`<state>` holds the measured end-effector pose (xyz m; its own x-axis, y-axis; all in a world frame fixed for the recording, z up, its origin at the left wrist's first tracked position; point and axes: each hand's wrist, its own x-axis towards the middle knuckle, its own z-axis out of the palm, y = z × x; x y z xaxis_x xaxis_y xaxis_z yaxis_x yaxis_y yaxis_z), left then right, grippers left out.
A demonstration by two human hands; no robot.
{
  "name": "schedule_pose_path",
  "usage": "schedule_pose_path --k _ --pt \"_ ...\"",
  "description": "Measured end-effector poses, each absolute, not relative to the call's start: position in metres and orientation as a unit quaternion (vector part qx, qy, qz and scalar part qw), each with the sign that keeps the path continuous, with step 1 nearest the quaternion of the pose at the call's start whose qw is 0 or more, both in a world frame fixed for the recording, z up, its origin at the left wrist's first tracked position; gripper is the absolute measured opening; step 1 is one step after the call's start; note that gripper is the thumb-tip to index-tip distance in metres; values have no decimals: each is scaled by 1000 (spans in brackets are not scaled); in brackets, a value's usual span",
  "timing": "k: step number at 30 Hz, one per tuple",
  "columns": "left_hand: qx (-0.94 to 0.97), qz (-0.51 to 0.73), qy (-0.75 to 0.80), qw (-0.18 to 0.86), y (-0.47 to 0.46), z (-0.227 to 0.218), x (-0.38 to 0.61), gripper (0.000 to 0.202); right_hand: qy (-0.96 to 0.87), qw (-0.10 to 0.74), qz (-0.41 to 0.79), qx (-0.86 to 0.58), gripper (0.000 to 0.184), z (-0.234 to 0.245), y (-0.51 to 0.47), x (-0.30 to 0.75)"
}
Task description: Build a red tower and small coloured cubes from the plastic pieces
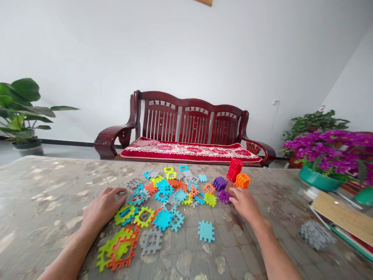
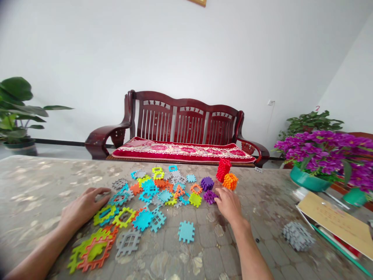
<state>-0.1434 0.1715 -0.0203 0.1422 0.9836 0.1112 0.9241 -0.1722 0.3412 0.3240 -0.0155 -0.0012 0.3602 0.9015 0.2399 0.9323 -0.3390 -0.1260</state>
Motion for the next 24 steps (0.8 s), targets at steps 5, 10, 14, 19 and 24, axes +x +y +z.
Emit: schedule_pose_path --k 5,10,14,19,24 --pt "750 174 631 91 172 -23 -144 45 -537 173 -40 -824 54 -7 -14 311" --pt "751 158 635 88 172 -22 -144 47 -558 213 -57 -800 50 -21 -9 307" --pt "752 152 636 90 173 -23 -144 48 -565 219 -66 -793 47 -28 -6 312" --pt "753 162 632 91 173 -24 -144 48 -541 219 -76 -808 48 -30 -2 312" --pt "751 153 635 97 173 -23 -144 50 -528 208 -76 -820 51 -33 -1 312"
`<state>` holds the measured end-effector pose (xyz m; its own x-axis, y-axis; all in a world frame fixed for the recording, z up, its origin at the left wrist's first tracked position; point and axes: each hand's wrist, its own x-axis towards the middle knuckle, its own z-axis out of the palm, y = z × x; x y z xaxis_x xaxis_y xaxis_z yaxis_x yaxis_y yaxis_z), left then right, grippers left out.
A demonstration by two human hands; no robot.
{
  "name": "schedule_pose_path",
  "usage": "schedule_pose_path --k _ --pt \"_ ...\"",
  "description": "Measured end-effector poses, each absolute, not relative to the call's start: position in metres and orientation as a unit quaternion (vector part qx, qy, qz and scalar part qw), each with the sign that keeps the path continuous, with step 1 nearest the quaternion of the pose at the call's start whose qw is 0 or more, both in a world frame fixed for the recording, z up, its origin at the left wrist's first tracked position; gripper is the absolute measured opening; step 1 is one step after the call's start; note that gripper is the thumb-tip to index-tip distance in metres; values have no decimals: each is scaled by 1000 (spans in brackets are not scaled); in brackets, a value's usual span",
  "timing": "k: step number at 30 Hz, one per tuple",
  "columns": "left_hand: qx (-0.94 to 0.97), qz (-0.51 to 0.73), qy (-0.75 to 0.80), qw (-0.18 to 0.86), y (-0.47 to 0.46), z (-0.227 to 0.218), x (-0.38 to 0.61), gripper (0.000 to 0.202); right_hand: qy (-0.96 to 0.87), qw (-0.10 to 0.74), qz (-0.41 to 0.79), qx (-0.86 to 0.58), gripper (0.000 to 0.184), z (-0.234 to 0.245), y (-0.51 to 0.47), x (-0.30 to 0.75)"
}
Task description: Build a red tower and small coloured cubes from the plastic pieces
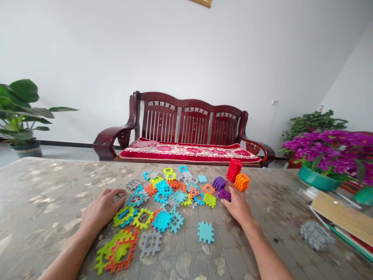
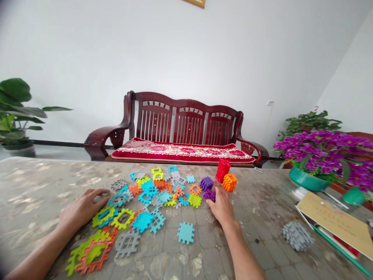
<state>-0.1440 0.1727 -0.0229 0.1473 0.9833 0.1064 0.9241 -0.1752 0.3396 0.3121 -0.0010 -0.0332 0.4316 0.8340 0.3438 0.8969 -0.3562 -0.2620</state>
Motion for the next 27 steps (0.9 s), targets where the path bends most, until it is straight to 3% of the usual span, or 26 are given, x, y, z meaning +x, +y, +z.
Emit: schedule_pose_path --k 6,18,27 --pt "751 158 634 97 173 -23 -145 50 -540 214 -93 -809 41 -39 5 316" --pt "746 131 645 100 173 -20 -143 50 -507 215 -144 -822 49 -49 19 316" --pt "745 160 641 92 174 -23 -145 46 -481 168 -123 -851 53 -44 38 320"
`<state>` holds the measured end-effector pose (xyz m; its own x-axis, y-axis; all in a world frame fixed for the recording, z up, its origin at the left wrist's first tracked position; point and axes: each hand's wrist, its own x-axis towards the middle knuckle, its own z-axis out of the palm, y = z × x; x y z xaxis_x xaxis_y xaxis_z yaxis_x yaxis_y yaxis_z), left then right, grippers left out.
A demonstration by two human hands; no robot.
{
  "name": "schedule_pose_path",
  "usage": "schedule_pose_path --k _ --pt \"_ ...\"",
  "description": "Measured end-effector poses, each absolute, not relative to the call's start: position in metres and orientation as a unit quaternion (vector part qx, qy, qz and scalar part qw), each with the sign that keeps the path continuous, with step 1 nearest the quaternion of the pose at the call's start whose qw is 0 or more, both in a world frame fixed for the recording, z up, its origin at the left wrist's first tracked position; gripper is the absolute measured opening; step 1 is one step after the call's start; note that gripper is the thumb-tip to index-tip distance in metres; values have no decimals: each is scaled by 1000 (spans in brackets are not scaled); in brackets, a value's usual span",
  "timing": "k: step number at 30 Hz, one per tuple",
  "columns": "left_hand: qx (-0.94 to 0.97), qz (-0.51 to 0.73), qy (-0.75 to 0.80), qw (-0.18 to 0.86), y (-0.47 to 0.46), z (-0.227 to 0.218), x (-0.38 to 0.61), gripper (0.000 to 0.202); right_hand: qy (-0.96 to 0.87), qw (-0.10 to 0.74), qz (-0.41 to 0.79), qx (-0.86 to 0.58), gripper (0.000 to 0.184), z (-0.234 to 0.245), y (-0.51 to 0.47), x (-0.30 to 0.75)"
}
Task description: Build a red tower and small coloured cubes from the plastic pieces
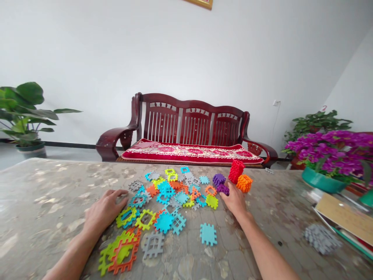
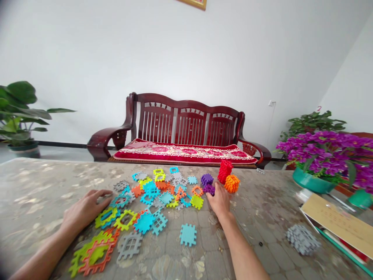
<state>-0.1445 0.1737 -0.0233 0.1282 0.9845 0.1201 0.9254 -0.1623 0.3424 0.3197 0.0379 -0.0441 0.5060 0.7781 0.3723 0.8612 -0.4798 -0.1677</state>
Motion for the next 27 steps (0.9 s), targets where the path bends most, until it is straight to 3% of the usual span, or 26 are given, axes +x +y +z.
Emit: schedule_pose_path --k 16,27 --pt "747 169 637 87 174 -25 -145 44 -436 128 -94 -886 58 -32 71 318" --pt "742 147 648 90 172 -22 -143 44 -435 147 -98 -883 60 -38 83 326"
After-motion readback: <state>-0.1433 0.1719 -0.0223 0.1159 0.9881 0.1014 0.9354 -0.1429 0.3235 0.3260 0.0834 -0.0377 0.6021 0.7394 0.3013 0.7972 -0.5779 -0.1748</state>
